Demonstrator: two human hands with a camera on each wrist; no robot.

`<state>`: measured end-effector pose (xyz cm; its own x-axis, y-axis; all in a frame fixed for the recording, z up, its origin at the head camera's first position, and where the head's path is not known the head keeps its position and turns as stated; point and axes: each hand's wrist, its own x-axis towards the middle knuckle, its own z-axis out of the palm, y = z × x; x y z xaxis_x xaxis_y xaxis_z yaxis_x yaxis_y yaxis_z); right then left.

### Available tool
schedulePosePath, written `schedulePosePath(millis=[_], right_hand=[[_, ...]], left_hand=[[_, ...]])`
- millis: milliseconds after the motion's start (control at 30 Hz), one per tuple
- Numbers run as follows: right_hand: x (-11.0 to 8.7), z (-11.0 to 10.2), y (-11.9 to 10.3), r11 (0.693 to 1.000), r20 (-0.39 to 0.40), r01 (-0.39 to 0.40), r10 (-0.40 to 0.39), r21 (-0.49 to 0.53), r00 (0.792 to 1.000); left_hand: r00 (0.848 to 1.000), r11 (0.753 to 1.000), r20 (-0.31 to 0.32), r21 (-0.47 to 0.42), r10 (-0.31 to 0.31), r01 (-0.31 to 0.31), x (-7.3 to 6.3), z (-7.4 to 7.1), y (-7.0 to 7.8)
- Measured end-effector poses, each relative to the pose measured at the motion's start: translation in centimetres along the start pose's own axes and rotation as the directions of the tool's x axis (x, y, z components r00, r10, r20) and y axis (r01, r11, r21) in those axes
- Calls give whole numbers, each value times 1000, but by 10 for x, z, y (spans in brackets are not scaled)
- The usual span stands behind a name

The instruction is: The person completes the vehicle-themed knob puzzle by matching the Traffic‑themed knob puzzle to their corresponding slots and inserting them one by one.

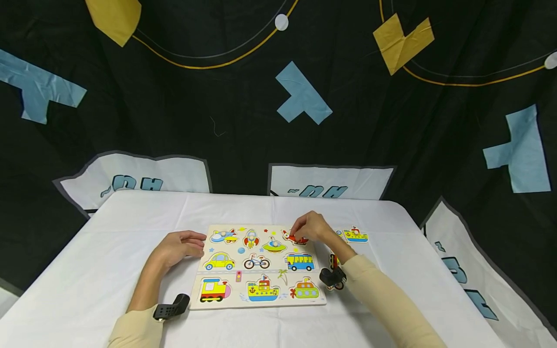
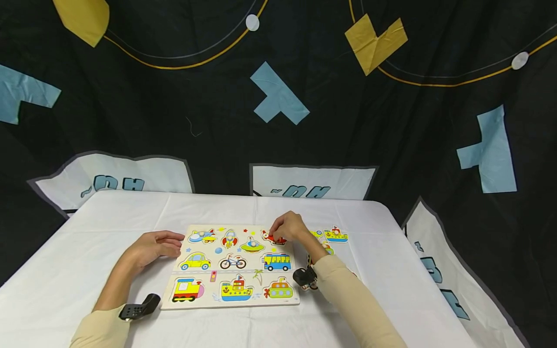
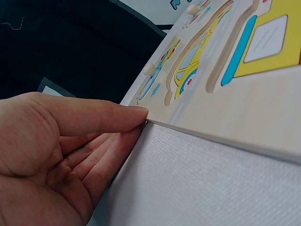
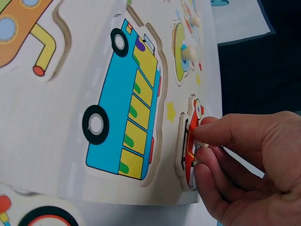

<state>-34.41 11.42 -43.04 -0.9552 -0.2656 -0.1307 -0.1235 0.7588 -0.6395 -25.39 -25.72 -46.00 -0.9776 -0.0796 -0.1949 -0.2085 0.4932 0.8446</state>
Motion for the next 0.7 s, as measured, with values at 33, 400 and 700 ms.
schedulePosePath(millis=[33, 400, 700], right_hand=[[0, 0, 0, 1000, 1, 0, 0, -1, 1000], [4, 4, -1, 999, 1, -23, 23, -22, 1000], [1, 2, 3, 1000, 4, -16, 16, -1, 1000]], left_hand=[[1000, 1000, 0, 0, 1, -1, 0, 0, 0], [1000, 1000, 11, -19, 15, -15, 0, -1, 1], [1000, 1000, 7, -15, 6, -6, -1, 0, 1]])
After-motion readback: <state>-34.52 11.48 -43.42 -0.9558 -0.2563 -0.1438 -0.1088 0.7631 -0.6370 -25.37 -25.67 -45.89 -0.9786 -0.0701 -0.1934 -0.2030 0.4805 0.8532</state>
